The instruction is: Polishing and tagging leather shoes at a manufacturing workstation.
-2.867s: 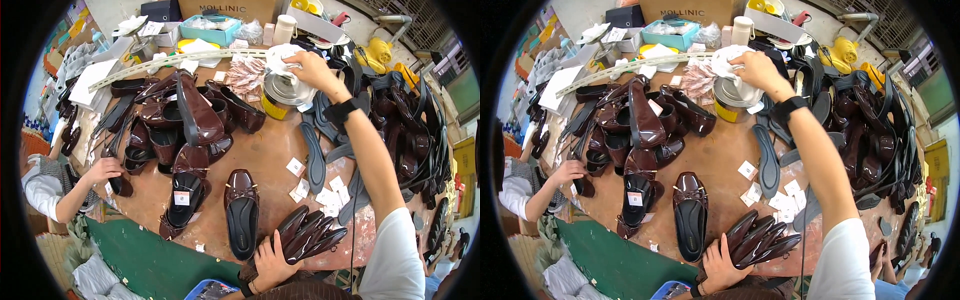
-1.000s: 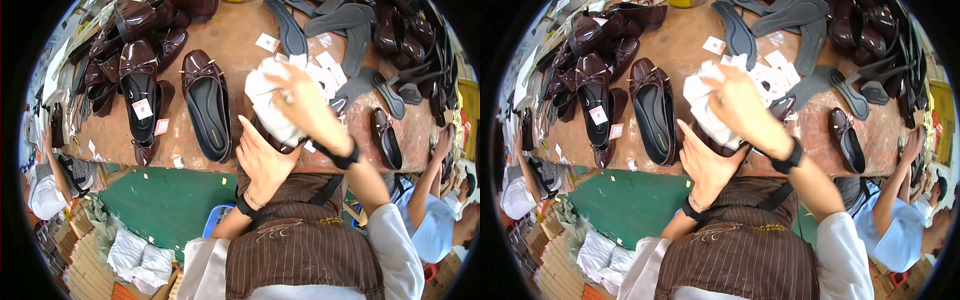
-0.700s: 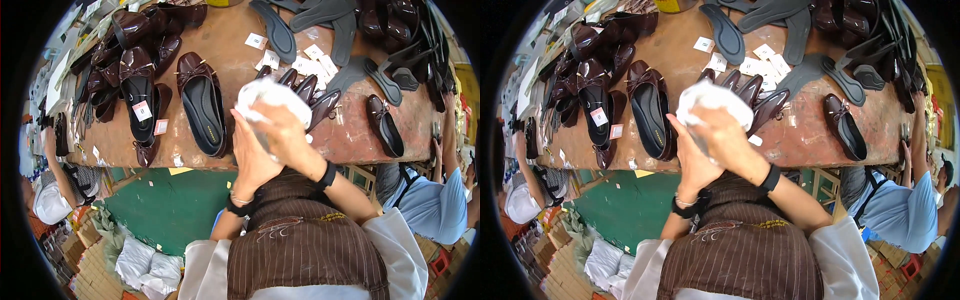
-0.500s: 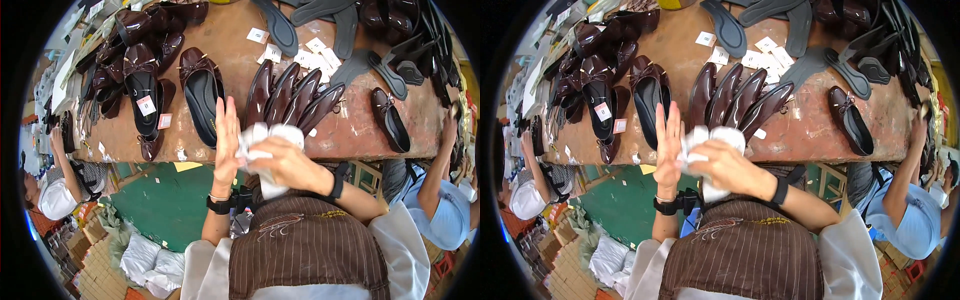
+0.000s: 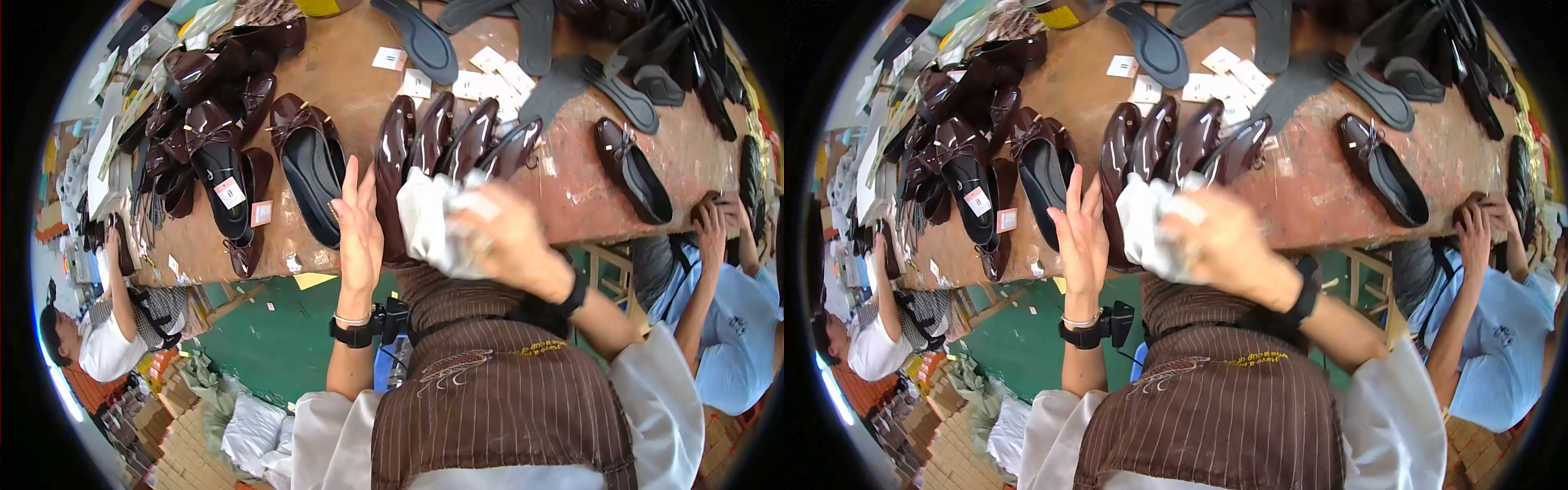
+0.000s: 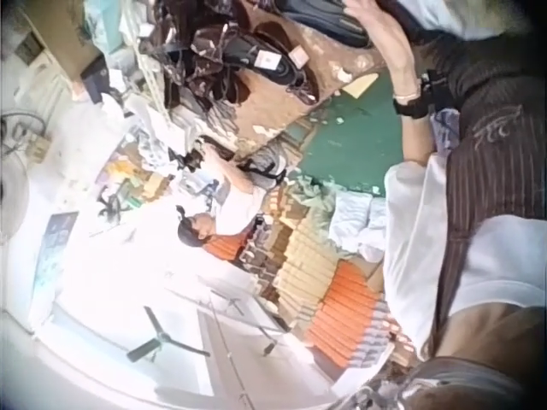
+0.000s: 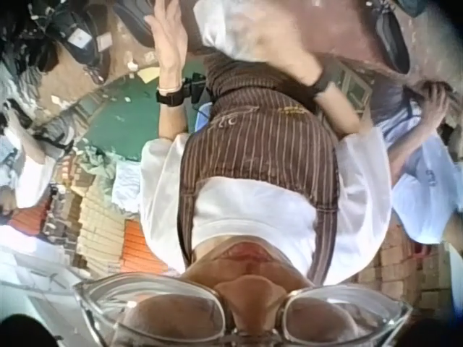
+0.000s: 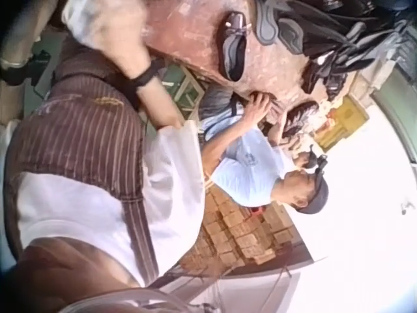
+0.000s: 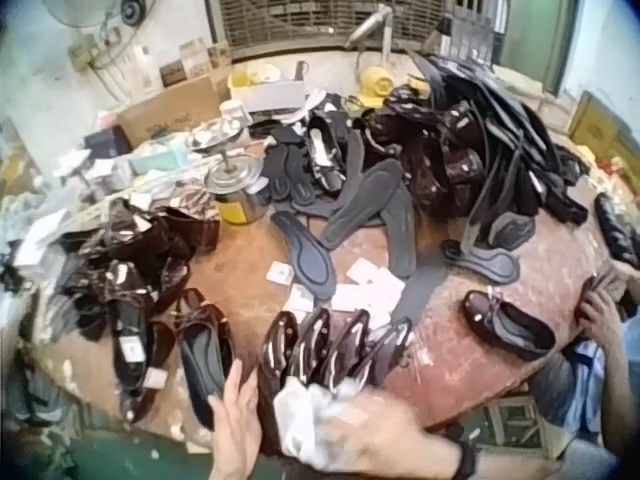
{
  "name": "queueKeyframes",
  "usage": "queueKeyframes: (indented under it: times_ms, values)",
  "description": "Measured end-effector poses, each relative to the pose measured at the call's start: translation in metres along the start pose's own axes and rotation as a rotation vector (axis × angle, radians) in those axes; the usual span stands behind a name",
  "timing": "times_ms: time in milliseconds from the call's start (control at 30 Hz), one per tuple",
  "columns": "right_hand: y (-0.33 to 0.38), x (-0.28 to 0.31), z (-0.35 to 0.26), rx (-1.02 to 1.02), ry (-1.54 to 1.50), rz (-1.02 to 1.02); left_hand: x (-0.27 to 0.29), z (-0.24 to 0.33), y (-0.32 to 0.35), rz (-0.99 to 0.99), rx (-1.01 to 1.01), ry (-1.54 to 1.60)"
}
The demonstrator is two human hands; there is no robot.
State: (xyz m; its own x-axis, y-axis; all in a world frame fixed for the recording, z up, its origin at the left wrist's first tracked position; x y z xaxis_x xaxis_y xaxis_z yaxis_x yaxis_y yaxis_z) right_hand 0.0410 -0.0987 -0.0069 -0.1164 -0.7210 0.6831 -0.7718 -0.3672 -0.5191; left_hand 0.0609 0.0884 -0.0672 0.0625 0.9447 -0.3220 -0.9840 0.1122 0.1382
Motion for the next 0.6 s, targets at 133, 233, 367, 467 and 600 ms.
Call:
queueKeyframes:
  times_ms: [133, 233, 367, 467, 600]
  values:
    - [-0.011, 0.030, 0.055, -0.551, 0.333, 0.282, -0.017, -0.003, 0.004, -0.063, -0.080, -0.262]
    - [-0.005, -0.020, 0.031, -0.486, 0.361, -0.329, -0.027, 0.004, 0.003, -0.137, -0.222, -0.683]
    - [0.010, 0.006, -0.002, -0.253, -0.425, -0.219, -0.026, 0.013, 0.000, -0.156, -0.133, -0.394]
    - [0.023, 0.059, 0.071, -0.673, -0.225, 0.414, -0.041, 0.013, 0.003, -0.158, -0.129, -0.821]
    - [0.017, 0.025, 0.085, -0.665, 0.023, 0.146, -0.067, 0.001, 0.004, -0.030, -0.145, -1.522]
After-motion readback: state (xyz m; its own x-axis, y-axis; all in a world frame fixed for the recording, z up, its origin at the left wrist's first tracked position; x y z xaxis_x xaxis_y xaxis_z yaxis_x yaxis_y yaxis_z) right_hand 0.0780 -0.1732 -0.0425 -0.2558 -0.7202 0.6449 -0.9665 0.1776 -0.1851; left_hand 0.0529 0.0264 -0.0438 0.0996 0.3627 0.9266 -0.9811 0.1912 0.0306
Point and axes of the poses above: each hand's wrist, its own y-axis away from the middle knuckle, its own x-axis out of the back of the hand, z = x × y, the point moved 6 cm from there along -y, towards the middle knuckle, and after that the axes turned 4 degrees about -x, right-handed, at the moved point
